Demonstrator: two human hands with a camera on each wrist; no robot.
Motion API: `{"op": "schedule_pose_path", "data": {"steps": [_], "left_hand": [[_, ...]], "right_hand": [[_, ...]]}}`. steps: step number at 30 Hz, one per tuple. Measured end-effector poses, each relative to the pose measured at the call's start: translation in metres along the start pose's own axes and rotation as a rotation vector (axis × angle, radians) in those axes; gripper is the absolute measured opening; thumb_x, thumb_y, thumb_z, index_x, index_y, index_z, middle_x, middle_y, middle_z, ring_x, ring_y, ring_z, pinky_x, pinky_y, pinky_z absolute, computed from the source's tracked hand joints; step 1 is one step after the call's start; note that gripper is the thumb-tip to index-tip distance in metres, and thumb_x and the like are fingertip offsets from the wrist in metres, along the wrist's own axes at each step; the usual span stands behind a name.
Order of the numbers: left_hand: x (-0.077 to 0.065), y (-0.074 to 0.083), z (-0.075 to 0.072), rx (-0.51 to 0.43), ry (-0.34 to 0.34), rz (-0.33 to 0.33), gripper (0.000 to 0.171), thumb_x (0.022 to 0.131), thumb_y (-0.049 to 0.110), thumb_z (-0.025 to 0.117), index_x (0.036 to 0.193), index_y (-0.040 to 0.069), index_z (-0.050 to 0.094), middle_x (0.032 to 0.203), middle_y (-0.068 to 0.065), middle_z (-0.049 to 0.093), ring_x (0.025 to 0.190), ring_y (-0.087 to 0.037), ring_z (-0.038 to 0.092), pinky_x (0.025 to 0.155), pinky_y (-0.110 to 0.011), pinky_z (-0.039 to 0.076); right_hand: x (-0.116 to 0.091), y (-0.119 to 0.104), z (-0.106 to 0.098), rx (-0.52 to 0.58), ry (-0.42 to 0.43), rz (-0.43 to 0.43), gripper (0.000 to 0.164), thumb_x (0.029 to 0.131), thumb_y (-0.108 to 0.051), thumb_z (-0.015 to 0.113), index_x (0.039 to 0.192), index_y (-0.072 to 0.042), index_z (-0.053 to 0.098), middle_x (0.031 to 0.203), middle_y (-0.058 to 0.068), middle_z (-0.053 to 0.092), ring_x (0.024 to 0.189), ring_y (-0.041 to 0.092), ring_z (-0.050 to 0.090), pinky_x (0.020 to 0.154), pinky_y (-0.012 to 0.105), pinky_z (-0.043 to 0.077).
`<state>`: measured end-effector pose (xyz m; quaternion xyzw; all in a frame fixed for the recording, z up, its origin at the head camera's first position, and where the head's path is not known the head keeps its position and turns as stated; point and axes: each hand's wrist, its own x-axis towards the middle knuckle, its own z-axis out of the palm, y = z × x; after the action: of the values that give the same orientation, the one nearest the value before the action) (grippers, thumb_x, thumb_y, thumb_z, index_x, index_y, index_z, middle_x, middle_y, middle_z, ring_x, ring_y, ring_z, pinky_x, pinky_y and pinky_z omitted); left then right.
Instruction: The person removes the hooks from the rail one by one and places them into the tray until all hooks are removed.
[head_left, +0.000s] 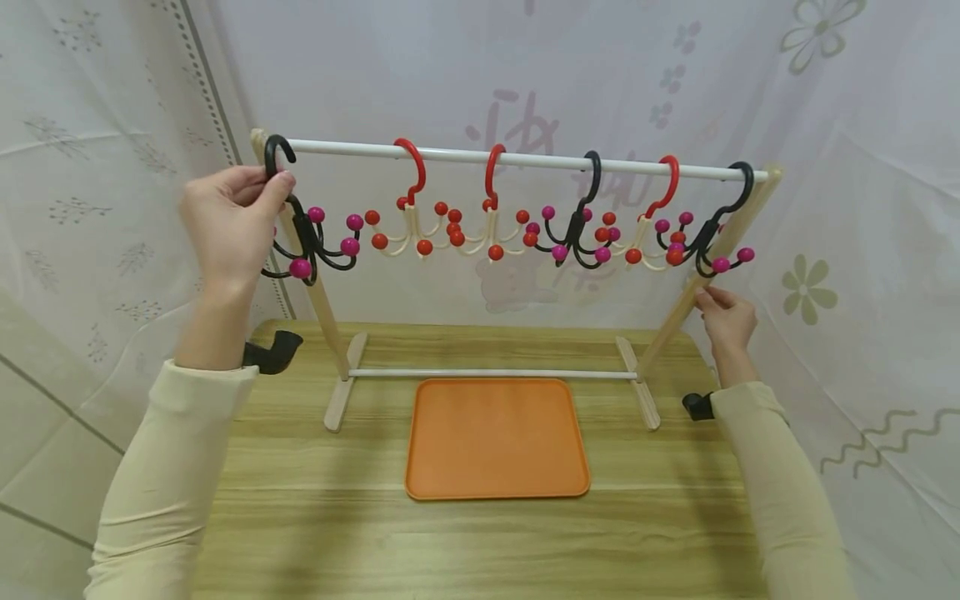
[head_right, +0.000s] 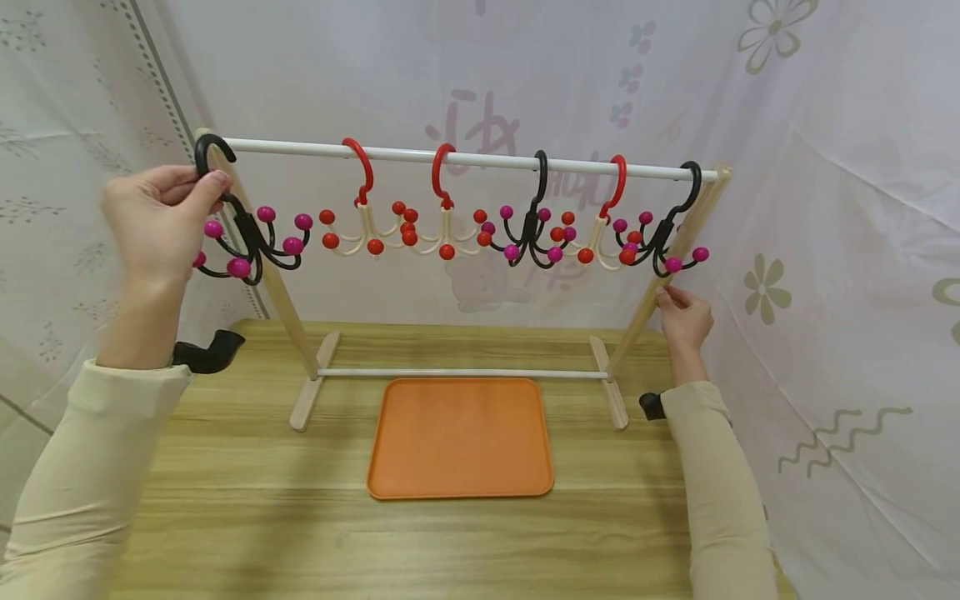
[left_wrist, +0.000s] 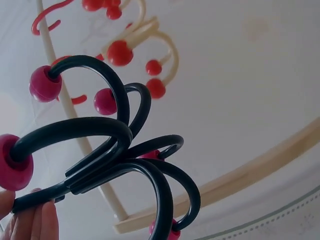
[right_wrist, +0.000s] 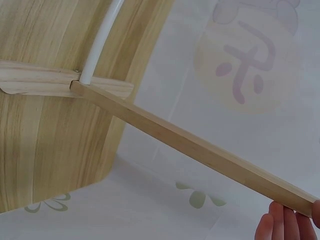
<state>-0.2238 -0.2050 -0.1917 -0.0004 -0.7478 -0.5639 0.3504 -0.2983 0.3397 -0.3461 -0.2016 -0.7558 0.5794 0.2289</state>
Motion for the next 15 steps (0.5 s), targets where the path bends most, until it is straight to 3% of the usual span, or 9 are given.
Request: {"op": "schedule_pose_path", "data": {"steps": [3, 6, 8, 10, 13, 15], "left_hand": [[-0.008, -0.008, 0.004, 0.032, 0.002, -0.002, 0.030, 0.077, 0.024, 0.067, 0.098, 0.001, 0.067, 0.087, 0.000, 0.066, 0.072, -0.008, 0.061, 0.064, -0.014, 0.045], [-0.016, -0.017, 0.009, 0.045, 0.006, -0.011, 0.029, 0.078, 0.024, 0.067, 0.096, 0.001, 0.067, 0.087, -0.001, 0.066, 0.074, -0.008, 0.061, 0.069, -0.016, 0.046], [-0.021, -0.025, 0.012, 0.051, 0.015, -0.009, 0.029, 0.078, 0.023, 0.067, 0.095, 0.000, 0.067, 0.085, -0.001, 0.066, 0.073, -0.008, 0.061, 0.068, -0.016, 0.046], [-0.025, -0.033, 0.015, 0.039, 0.021, -0.011, 0.027, 0.079, 0.022, 0.067, 0.094, -0.001, 0.067, 0.083, 0.000, 0.066, 0.071, -0.008, 0.061, 0.066, -0.015, 0.046], [-0.033, -0.045, 0.020, 0.018, 0.033, -0.007, 0.026, 0.079, 0.019, 0.067, 0.092, -0.003, 0.067, 0.081, -0.001, 0.066, 0.070, -0.007, 0.062, 0.065, -0.015, 0.046], [-0.038, -0.054, 0.023, 0.004, 0.035, -0.011, 0.025, 0.079, 0.018, 0.067, 0.091, -0.004, 0.067, 0.082, -0.004, 0.066, 0.071, -0.006, 0.062, 0.065, -0.016, 0.046]], "right_hand": [[0.017, 0.016, 0.000, 0.026, -0.011, 0.004, 0.036, 0.082, -0.022, 0.062, 0.109, 0.002, 0.061, 0.076, -0.003, 0.066, 0.070, 0.005, 0.061, 0.058, 0.016, 0.044], [0.066, 0.065, 0.000, 0.149, -0.037, -0.037, 0.029, 0.075, -0.022, 0.071, 0.099, -0.007, 0.068, 0.080, 0.002, 0.067, 0.070, 0.009, 0.062, 0.059, 0.020, 0.046], [0.079, 0.077, 0.000, 0.187, -0.049, -0.038, 0.027, 0.073, -0.022, 0.073, 0.097, -0.010, 0.069, 0.082, 0.004, 0.067, 0.072, 0.012, 0.063, 0.062, 0.024, 0.047], [0.079, 0.076, 0.000, 0.143, -0.034, -0.059, 0.030, 0.072, -0.024, 0.074, 0.098, -0.011, 0.069, 0.079, 0.001, 0.067, 0.068, 0.008, 0.063, 0.057, 0.021, 0.046], [0.036, 0.032, 0.000, 0.027, -0.003, -0.010, 0.035, 0.079, -0.024, 0.066, 0.107, -0.002, 0.064, 0.076, -0.002, 0.066, 0.068, 0.006, 0.062, 0.057, 0.018, 0.045], [0.015, 0.012, -0.001, 0.035, -0.014, -0.009, 0.037, 0.081, -0.020, 0.064, 0.109, 0.003, 0.060, 0.069, -0.006, 0.064, 0.063, 0.002, 0.060, 0.048, 0.012, 0.040]]}}
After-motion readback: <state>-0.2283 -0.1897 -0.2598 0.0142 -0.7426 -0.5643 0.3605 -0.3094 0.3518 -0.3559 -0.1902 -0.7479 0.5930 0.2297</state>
